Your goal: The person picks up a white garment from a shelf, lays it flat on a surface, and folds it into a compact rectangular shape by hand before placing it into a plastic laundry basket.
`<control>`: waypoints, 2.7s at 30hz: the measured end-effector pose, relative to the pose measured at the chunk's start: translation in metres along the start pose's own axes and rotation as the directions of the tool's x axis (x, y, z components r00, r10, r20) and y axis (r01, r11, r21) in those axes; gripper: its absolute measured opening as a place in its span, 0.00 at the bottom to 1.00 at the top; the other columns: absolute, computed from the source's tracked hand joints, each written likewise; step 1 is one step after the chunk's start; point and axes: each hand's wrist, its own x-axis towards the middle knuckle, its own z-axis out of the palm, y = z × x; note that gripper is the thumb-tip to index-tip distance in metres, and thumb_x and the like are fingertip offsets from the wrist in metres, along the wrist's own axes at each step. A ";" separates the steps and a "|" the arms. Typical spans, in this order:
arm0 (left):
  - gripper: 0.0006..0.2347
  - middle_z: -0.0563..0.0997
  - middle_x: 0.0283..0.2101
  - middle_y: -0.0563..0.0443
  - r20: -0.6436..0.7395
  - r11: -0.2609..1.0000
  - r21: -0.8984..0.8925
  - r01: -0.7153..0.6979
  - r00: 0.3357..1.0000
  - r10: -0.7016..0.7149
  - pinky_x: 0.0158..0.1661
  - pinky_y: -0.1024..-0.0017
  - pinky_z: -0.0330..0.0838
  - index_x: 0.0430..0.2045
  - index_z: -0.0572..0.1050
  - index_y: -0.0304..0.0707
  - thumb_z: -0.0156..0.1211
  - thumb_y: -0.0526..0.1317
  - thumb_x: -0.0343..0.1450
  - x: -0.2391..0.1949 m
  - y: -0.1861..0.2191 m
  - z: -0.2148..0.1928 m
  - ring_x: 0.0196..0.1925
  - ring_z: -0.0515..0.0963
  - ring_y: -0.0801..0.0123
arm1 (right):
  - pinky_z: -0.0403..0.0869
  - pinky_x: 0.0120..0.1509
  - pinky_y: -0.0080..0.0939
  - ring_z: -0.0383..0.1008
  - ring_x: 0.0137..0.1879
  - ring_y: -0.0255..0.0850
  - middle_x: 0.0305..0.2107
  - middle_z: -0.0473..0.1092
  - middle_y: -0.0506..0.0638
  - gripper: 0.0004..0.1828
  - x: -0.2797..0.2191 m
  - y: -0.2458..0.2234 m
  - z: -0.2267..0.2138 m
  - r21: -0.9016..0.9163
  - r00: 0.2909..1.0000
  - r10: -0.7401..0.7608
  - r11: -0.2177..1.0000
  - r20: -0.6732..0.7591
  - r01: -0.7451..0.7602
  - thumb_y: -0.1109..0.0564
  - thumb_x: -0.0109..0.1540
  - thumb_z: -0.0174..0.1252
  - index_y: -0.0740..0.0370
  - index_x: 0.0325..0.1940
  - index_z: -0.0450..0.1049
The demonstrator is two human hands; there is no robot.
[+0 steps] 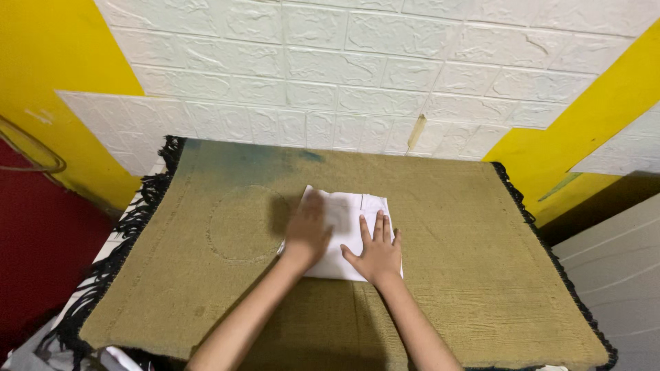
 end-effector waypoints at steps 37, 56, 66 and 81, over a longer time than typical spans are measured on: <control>0.28 0.35 0.79 0.48 0.258 0.983 -0.115 0.145 0.960 -0.111 0.73 0.52 0.28 0.75 0.39 0.42 0.27 0.51 0.78 0.014 -0.019 0.059 0.80 0.36 0.59 | 0.42 0.80 0.71 0.32 0.82 0.47 0.79 0.23 0.42 0.36 0.029 0.032 -0.013 0.154 0.954 0.195 0.960 0.228 -0.233 0.36 0.71 0.19 0.38 0.82 0.21; 0.13 0.82 0.38 0.47 0.118 0.335 -0.884 0.326 0.849 -0.515 0.35 0.63 0.80 0.44 0.74 0.36 0.45 0.43 0.77 -0.036 -0.070 0.030 0.33 0.86 0.59 | 0.77 0.59 0.44 0.76 0.59 0.52 0.54 0.74 0.64 0.31 0.054 0.099 0.026 0.908 0.917 -0.012 -0.135 0.399 -0.397 0.54 0.55 0.64 0.72 0.60 0.71; 0.10 0.82 0.35 0.44 -0.124 0.529 -0.829 0.180 0.863 -0.489 0.39 0.61 0.75 0.43 0.76 0.37 0.50 0.41 0.76 -0.042 -0.056 0.011 0.37 0.82 0.56 | 0.80 0.43 0.39 0.80 0.40 0.46 0.41 0.77 0.61 0.34 -0.033 0.154 -0.103 0.958 0.943 0.276 -0.262 0.186 -0.113 0.53 0.55 0.61 0.75 0.61 0.68; 0.16 0.84 0.39 0.49 0.177 0.090 -0.967 0.237 0.885 -0.431 0.38 0.70 0.77 0.49 0.72 0.38 0.40 0.48 0.78 -0.033 -0.071 0.036 0.34 0.84 0.67 | 0.77 0.54 0.49 0.77 0.51 0.57 0.47 0.74 0.68 0.30 0.108 -0.088 0.021 0.510 0.981 -0.085 0.844 -0.173 0.163 0.53 0.61 0.58 0.74 0.62 0.65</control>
